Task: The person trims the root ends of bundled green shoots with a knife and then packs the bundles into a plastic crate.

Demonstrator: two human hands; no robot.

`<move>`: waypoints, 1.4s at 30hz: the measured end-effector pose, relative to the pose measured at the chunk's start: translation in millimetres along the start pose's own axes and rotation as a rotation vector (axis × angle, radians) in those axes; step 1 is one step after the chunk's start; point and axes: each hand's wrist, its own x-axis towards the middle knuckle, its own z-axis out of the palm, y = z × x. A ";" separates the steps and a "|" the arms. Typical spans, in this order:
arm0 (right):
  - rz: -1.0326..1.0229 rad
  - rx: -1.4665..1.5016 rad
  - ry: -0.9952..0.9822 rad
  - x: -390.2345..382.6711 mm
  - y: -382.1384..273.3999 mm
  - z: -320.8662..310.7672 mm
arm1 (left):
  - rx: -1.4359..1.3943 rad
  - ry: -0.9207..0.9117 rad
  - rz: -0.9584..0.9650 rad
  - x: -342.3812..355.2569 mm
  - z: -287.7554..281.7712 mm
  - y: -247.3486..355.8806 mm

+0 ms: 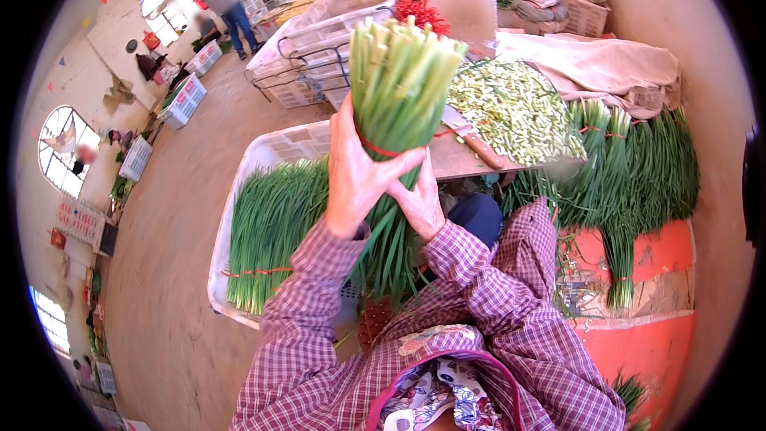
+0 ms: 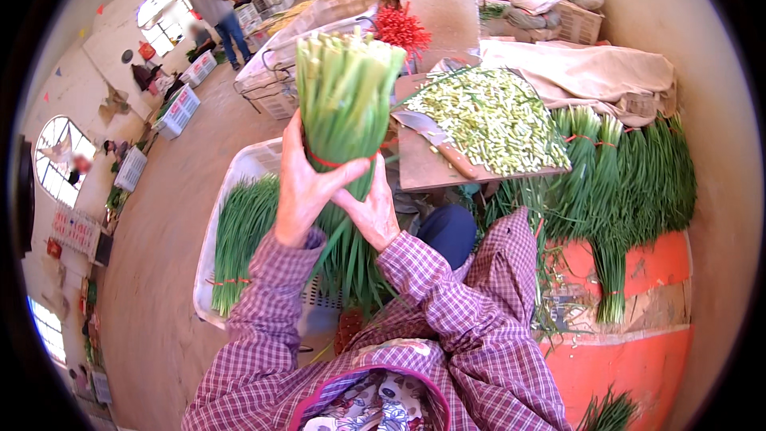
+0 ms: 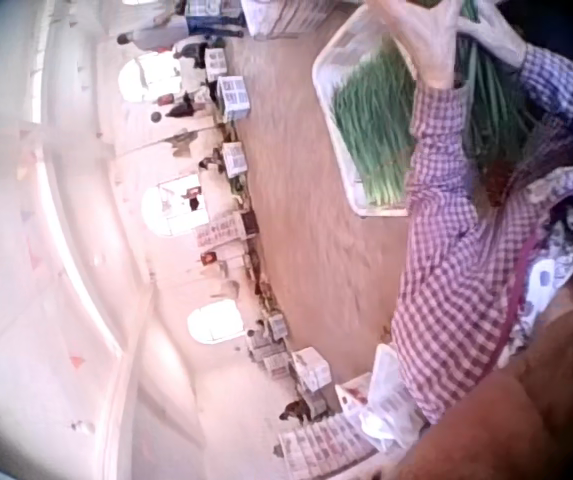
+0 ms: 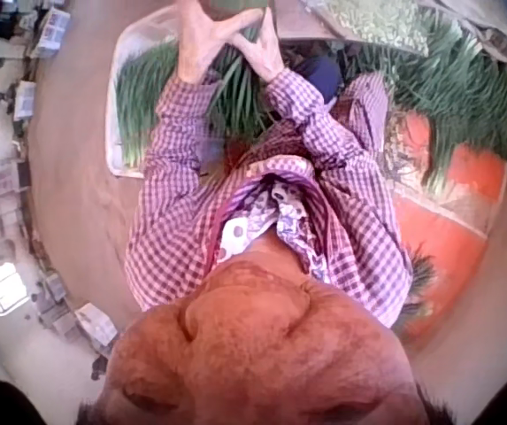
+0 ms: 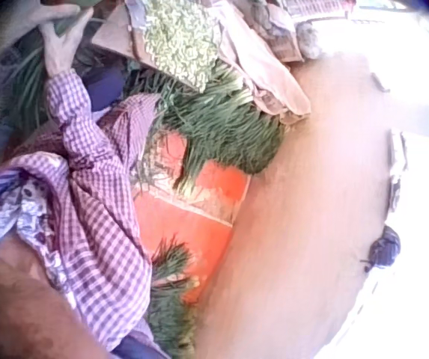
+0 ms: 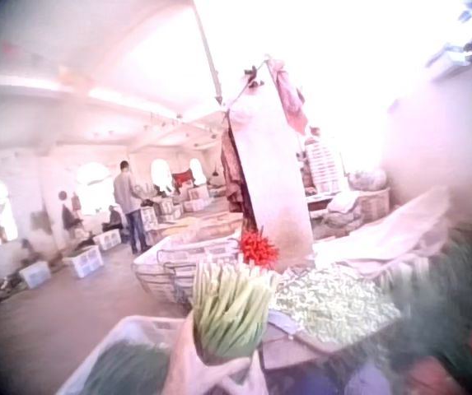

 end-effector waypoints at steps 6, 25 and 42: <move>0.111 0.387 -0.201 -25.3 8.2 -23.4 | -0.351 -0.513 -0.169 1.5 -48.1 -7.9; -0.333 -0.608 0.069 -3.7 -101.5 -70.3 | -0.611 -0.373 -0.710 -70.1 -15.1 12.5; -0.290 -0.705 0.001 0.9 -86.7 -74.7 | -0.537 -0.324 -0.725 -74.2 -13.1 6.1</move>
